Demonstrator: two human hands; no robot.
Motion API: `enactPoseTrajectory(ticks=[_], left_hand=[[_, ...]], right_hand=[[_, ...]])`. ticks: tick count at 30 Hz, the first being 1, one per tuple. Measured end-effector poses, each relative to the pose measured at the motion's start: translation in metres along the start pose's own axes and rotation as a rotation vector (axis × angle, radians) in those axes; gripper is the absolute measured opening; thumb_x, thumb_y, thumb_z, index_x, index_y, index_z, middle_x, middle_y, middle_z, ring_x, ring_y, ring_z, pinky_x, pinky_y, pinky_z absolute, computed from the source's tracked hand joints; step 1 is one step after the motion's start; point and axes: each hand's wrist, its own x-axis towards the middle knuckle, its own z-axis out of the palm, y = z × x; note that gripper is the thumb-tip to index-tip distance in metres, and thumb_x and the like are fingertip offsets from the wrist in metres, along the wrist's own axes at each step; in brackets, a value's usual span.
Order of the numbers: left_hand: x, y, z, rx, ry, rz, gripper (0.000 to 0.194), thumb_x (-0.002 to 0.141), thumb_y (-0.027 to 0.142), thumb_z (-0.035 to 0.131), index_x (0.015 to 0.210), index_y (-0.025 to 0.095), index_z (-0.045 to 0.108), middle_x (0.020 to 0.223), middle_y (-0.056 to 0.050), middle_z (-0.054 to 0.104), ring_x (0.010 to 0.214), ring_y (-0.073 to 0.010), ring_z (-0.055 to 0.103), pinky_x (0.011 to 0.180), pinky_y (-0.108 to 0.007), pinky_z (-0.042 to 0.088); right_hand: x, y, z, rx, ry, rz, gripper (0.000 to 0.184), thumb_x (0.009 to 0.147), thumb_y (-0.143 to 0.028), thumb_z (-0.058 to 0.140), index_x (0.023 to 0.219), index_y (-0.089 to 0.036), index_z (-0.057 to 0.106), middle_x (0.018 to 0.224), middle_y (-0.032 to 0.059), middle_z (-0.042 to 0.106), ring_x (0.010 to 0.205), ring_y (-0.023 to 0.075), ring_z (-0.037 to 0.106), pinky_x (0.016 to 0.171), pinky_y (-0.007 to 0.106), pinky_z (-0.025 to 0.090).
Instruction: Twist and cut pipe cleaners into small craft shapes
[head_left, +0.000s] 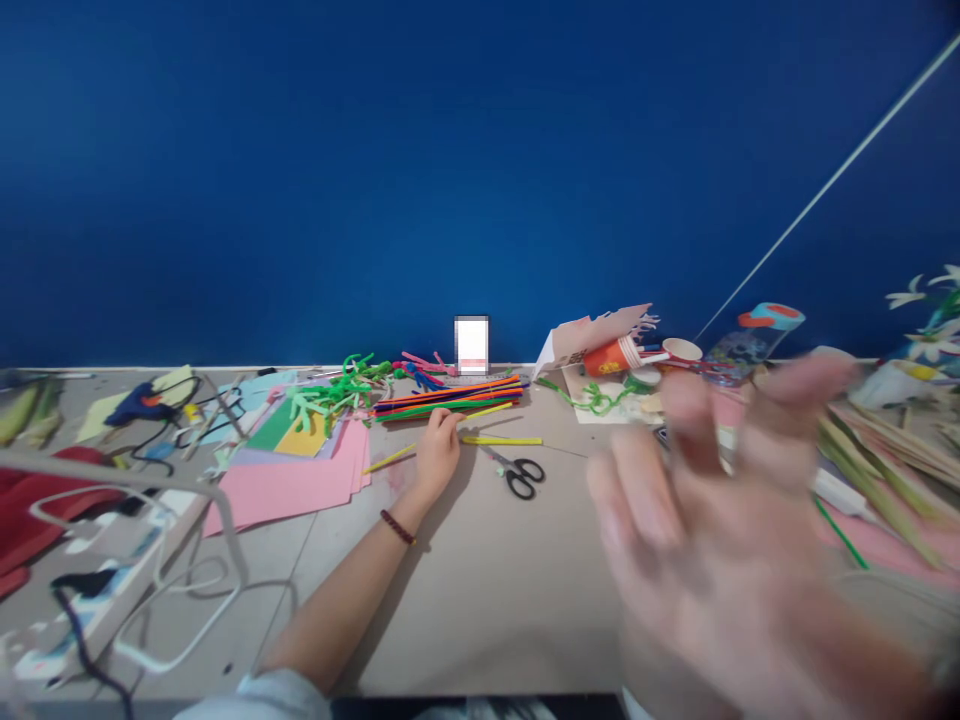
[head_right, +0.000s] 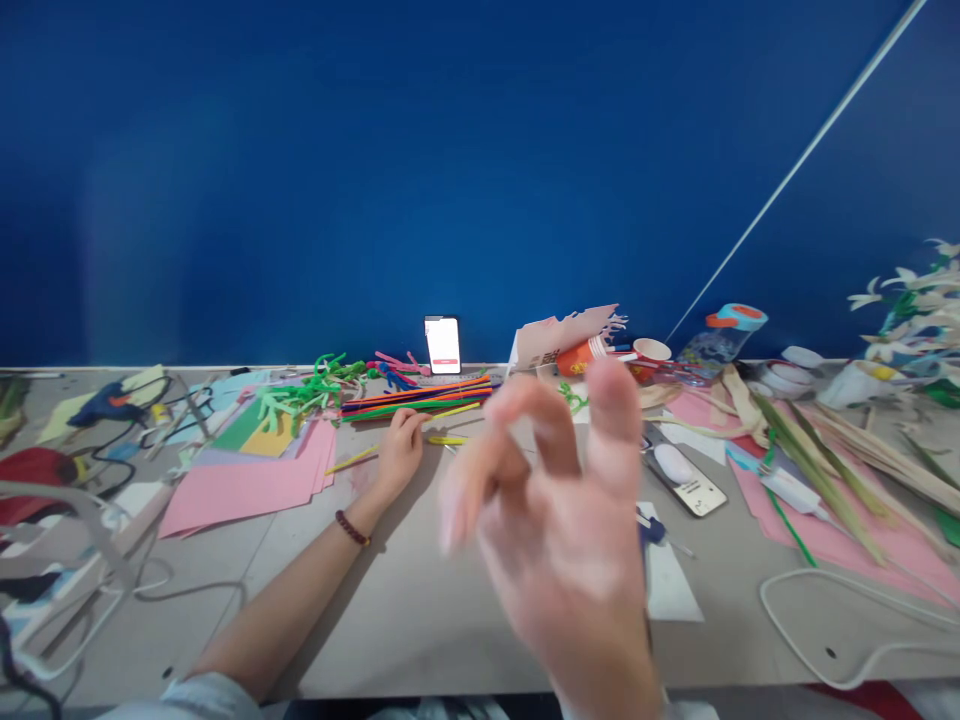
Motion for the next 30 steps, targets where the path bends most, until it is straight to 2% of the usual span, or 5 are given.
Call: enactPoseTrajectory(ticks=[4, 8, 11, 16, 30], left_hand=[[0.000, 0.003, 0.001, -0.067, 0.035, 0.037, 0.030, 0.089, 0.013, 0.038, 0.106, 0.018, 0.061, 0.103, -0.007, 0.054, 0.089, -0.0155, 0.056, 0.079, -0.027, 0.046], [0.001, 0.006, 0.001, -0.146, 0.088, 0.056, 0.029, 0.090, 0.013, 0.038, 0.108, 0.018, 0.060, 0.104, -0.008, 0.054, 0.093, -0.0157, 0.056, 0.082, -0.028, 0.047], [0.002, 0.008, 0.000, -0.195, 0.113, 0.059, 0.029, 0.091, 0.013, 0.036, 0.108, 0.019, 0.060, 0.103, -0.008, 0.055, 0.096, -0.0154, 0.057, 0.085, -0.029, 0.047], [0.001, 0.012, -0.001, -0.202, 0.118, 0.072, 0.025, 0.093, 0.019, 0.038, 0.105, 0.019, 0.060, 0.102, -0.007, 0.058, 0.094, -0.0150, 0.058, 0.084, -0.028, 0.047], [0.003, 0.007, 0.002, -0.367, 0.046, -0.039, 0.023, 0.091, 0.026, 0.044, 0.099, 0.020, 0.064, 0.095, -0.006, 0.064, 0.088, -0.0161, 0.059, 0.082, -0.029, 0.046]], right_hand=[[0.056, 0.072, 0.005, -0.173, 0.066, -0.144, 0.049, 0.084, -0.027, 0.055, 0.128, -0.040, 0.039, 0.113, 0.0021, 0.054, 0.078, 0.0144, 0.056, 0.072, 0.033, 0.052], [0.077, 0.162, -0.023, -0.569, -0.161, -0.002, 0.042, 0.080, -0.022, 0.055, 0.123, -0.025, 0.051, 0.116, 0.0081, 0.057, 0.093, 0.0188, 0.058, 0.089, 0.038, 0.047], [0.080, 0.196, -0.038, -0.722, -0.301, 0.181, 0.031, 0.074, -0.023, 0.062, 0.104, -0.021, 0.064, 0.107, 0.0081, 0.065, 0.096, 0.0228, 0.060, 0.090, 0.039, 0.045], [0.078, 0.202, -0.046, -0.652, -0.327, 0.384, 0.019, 0.080, -0.030, 0.053, 0.077, -0.019, 0.068, 0.078, 0.0053, 0.071, 0.075, 0.0199, 0.064, 0.075, 0.033, 0.049], [0.097, 0.195, -0.132, -0.414, 0.403, 0.342, 0.035, 0.063, -0.046, 0.066, 0.079, -0.016, 0.065, 0.062, 0.0045, 0.065, 0.056, 0.0169, 0.060, 0.062, 0.034, 0.053]])
